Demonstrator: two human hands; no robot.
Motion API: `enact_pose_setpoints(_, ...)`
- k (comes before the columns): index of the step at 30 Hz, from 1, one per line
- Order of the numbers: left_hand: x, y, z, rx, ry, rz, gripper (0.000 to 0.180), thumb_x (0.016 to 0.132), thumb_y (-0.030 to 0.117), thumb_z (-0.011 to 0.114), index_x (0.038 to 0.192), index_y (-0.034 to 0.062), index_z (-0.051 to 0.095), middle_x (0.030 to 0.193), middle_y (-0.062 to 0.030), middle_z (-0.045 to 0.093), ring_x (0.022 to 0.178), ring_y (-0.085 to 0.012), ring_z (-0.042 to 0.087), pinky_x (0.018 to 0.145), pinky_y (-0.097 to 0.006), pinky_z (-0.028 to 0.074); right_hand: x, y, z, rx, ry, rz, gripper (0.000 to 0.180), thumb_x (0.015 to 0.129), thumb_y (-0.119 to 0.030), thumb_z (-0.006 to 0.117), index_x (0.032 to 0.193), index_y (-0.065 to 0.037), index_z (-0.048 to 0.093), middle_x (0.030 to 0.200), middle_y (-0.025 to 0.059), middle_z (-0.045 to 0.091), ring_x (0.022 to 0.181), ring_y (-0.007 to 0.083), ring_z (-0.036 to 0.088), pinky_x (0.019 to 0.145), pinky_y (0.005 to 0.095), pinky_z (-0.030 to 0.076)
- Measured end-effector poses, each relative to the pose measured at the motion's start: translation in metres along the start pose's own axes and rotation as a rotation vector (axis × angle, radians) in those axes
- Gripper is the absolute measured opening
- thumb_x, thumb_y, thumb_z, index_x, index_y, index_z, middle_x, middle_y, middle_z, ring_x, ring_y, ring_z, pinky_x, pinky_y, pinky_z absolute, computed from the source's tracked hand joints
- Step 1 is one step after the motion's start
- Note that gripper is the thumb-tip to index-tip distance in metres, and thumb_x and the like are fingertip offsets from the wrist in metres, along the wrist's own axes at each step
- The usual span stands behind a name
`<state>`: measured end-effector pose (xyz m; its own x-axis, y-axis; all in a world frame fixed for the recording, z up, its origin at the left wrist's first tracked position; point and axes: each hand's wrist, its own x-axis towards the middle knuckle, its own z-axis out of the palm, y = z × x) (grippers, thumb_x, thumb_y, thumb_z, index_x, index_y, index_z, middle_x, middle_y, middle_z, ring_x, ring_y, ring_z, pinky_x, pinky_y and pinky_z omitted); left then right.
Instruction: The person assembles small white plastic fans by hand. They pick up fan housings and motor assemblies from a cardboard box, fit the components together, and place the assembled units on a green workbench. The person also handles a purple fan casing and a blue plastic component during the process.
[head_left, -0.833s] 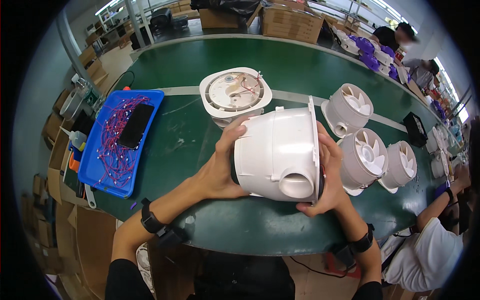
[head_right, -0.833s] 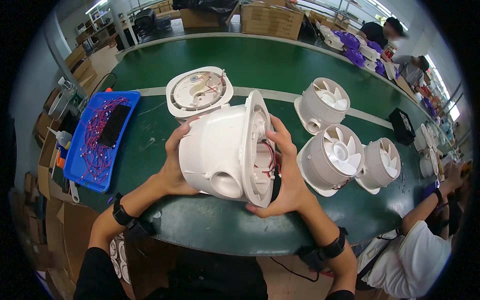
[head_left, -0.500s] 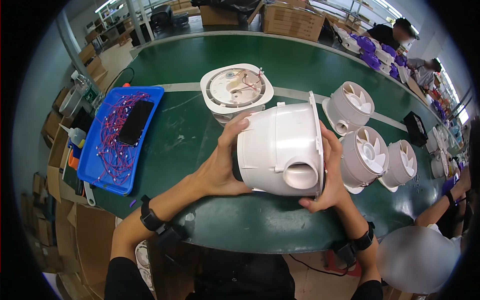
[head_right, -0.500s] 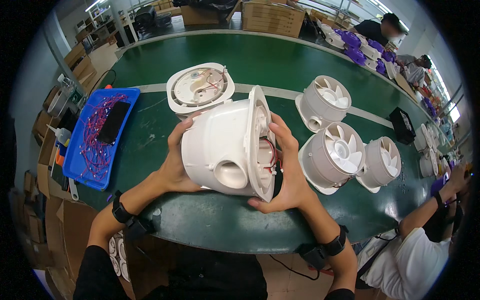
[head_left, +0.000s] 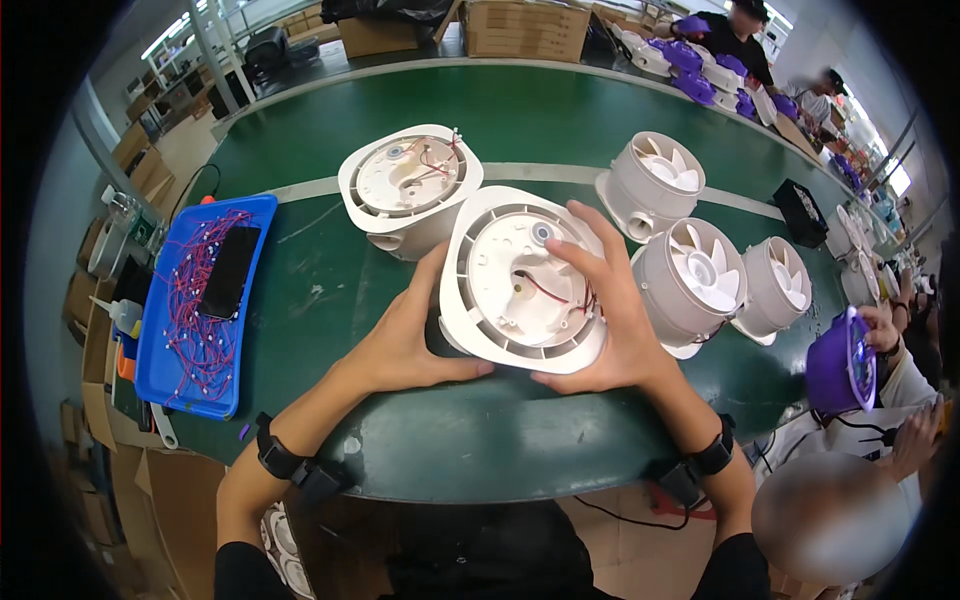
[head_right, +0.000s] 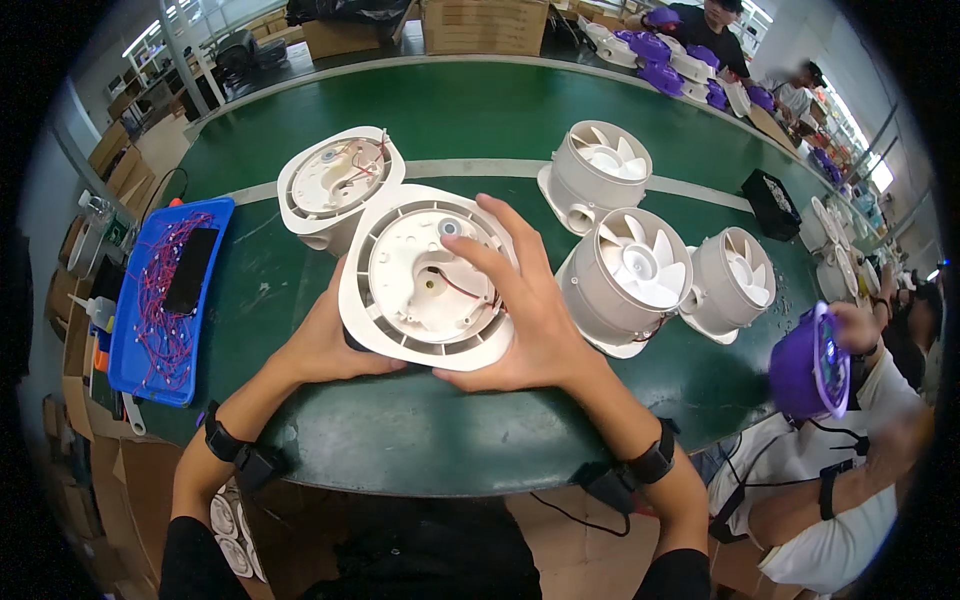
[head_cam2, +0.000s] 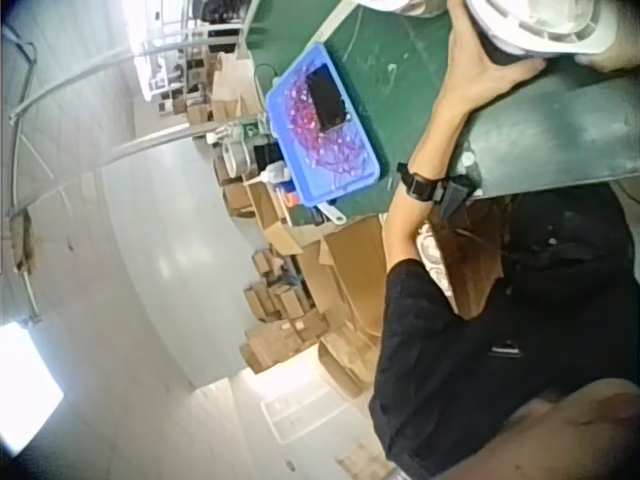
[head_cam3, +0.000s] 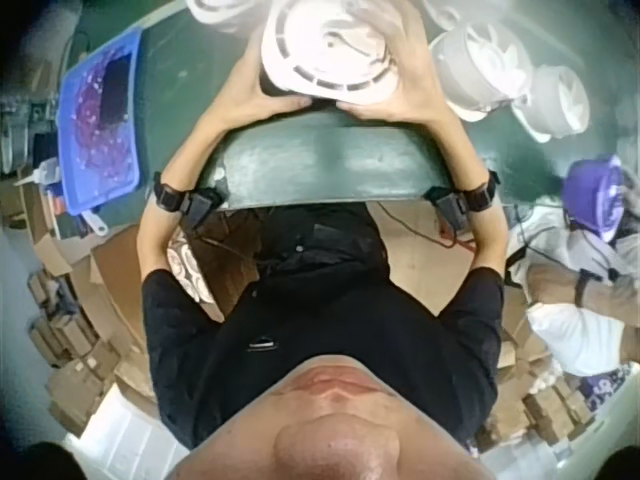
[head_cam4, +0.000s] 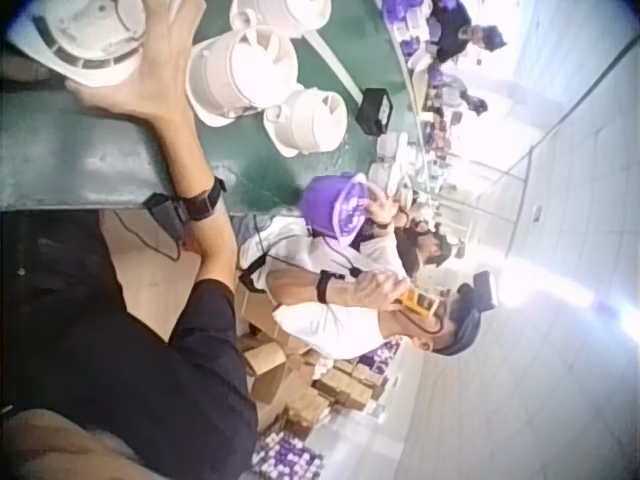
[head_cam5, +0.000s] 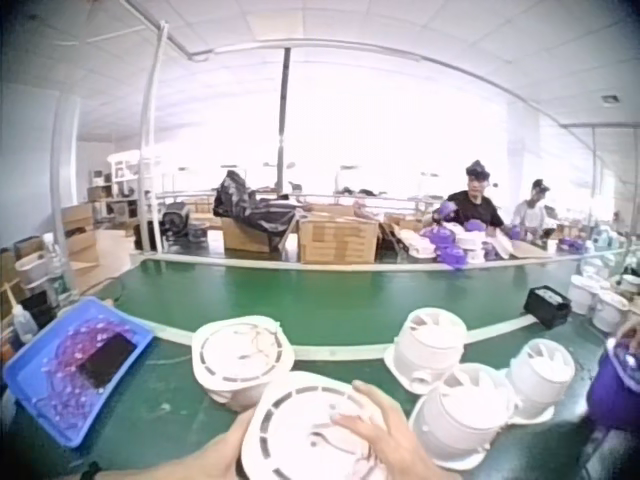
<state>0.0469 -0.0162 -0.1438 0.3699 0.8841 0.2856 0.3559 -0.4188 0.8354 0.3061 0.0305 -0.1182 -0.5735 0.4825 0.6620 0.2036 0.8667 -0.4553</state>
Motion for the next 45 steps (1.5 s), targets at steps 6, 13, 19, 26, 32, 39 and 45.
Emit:
enact_pose_setpoints(6,0.005,0.005,0.003,0.042,-0.025,-0.145,0.107,0.062,0.022,0.091,0.146,-0.0017,0.030,0.140,-0.0206,0.049,0.130,-0.0307,0.049,0.109,-0.039,0.038,-0.003,0.005,-0.004,0.036,0.014,0.011,0.104,0.054,-0.047,0.091,0.142,-0.013,0.045,0.150,0.0314,0.025,0.137,0.0500,0.031,0.108,0.0538,0.034)
enact_pose_setpoints(13,0.002,-0.001,0.013,0.003,0.011,-0.180,0.067,0.063,0.012,0.087,0.120,-0.0054,0.055,0.115,-0.0146,0.066,0.104,-0.0227,0.063,0.094,-0.034,0.048,-0.009,0.013,-0.002,0.024,0.106,-0.012,0.106,0.055,-0.051,0.089,0.140,-0.010,0.042,0.147,0.0326,0.025,0.132,0.0525,0.034,0.107,0.0536,0.035)
enact_pose_setpoints(19,-0.003,-0.010,0.015,0.108,0.187,-0.109,0.084,0.068,0.008,0.082,0.139,-0.0036,0.038,0.127,-0.0174,0.057,0.118,-0.0232,0.056,0.102,-0.035,0.043,-0.008,0.011,0.005,0.032,0.197,0.034,0.096,0.060,-0.046,0.087,0.138,-0.009,0.044,0.147,0.0313,0.027,0.133,0.0513,0.033,0.108,0.0533,0.033)
enact_pose_setpoints(26,0.001,-0.006,0.017,0.138,0.439,0.181,0.069,0.075,0.000,0.075,0.134,0.0005,0.040,0.120,-0.0145,0.051,0.107,-0.0241,0.056,0.085,-0.034,0.050,-0.003,0.009,-0.002,-0.143,0.336,-0.047,0.075,0.067,-0.029,0.086,0.130,-0.010,0.052,0.144,0.0256,0.036,0.130,0.0452,0.039,0.105,0.0507,0.039)
enact_pose_setpoints(32,0.029,0.022,0.025,0.613,0.279,0.499,0.054,0.071,-0.001,0.078,0.121,0.0049,0.058,0.112,-0.0153,0.055,0.095,-0.0272,0.060,0.079,-0.036,0.050,-0.004,0.010,-0.005,-0.293,0.481,-0.030,0.046,0.072,-0.001,0.070,0.115,-0.008,0.058,0.134,0.0214,0.045,0.121,0.0426,0.046,0.099,0.0490,0.042)
enact_pose_setpoints(39,0.092,0.034,0.039,0.914,0.350,0.616,0.032,0.074,0.004,0.077,0.105,0.0082,0.069,0.101,-0.0090,0.059,0.089,-0.0290,0.060,0.073,-0.039,0.051,-0.007,0.008,-0.008,-0.110,0.310,-0.221,0.021,0.070,0.003,0.064,0.088,-0.006,0.063,0.092,0.0097,0.060,0.087,0.0289,0.059,0.071,0.0379,0.050)
enact_pose_setpoints(45,0.112,0.021,0.040,0.899,0.407,0.385,0.037,0.081,0.002,0.068,0.118,0.0106,0.064,0.129,-0.0151,0.053,0.118,-0.0358,0.051,0.097,-0.044,0.045,-0.015,0.016,0.004,-0.015,0.047,-0.161,0.008,0.075,-0.004,0.061,0.082,-0.007,0.064,0.061,0.0052,0.059,0.055,0.0247,0.059,0.050,0.0381,0.047)
